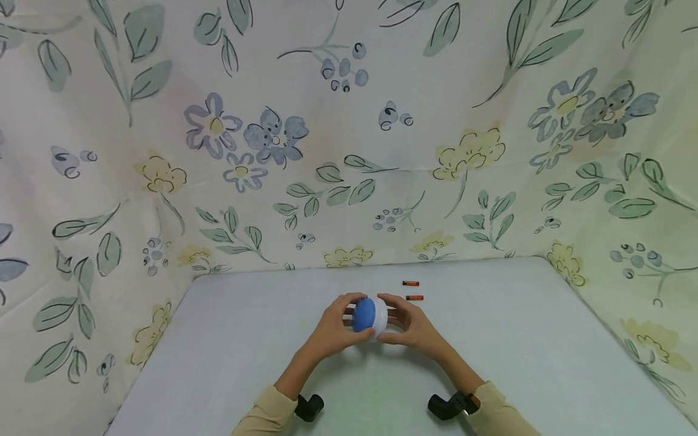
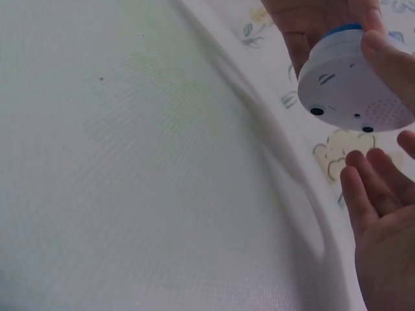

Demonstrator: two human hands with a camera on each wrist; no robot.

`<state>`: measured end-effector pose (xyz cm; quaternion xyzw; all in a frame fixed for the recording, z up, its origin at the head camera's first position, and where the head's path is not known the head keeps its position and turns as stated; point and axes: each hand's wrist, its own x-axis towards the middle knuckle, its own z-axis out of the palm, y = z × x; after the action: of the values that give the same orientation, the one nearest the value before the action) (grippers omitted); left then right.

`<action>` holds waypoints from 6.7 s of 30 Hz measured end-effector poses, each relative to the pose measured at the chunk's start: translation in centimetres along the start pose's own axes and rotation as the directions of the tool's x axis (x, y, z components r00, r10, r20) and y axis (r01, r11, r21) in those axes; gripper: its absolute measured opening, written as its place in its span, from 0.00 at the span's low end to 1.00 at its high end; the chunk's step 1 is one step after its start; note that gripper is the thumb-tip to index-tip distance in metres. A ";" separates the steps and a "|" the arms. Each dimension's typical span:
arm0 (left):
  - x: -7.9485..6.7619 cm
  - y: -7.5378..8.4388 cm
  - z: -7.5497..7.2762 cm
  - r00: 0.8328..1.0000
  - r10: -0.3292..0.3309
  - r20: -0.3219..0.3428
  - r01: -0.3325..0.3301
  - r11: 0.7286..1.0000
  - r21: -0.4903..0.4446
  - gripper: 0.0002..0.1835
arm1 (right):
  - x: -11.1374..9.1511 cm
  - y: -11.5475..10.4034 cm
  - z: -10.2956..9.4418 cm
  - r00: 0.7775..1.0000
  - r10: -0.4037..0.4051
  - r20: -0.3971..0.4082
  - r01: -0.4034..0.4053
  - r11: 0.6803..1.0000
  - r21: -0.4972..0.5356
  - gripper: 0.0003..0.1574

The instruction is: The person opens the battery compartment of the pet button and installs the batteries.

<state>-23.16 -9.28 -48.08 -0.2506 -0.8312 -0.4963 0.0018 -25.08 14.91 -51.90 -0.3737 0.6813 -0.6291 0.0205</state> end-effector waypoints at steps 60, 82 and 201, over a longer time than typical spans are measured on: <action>0.2 0.9 1.0 0.999 0.039 -0.001 -0.039 0.996 -0.086 0.38 | -0.1 0.1 0.1 0.995 0.092 -0.025 -0.093 0.995 -0.035 0.57; -0.2 0.7 0.8 0.999 -0.003 0.032 0.007 0.995 -0.103 0.36 | -0.2 0.7 0.4 0.999 0.041 -0.034 -0.043 0.996 -0.076 0.56; 1.5 -1.1 0.7 0.996 -0.056 0.063 0.053 0.997 0.061 0.43 | 4.3 -3.5 -1.2 0.917 0.383 0.113 -0.204 0.692 -0.692 0.44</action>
<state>-24.72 -8.49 -48.96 -0.2436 -0.8518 -0.4628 -0.0311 -27.11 13.86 -46.67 -0.3170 0.9035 -0.2793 0.0716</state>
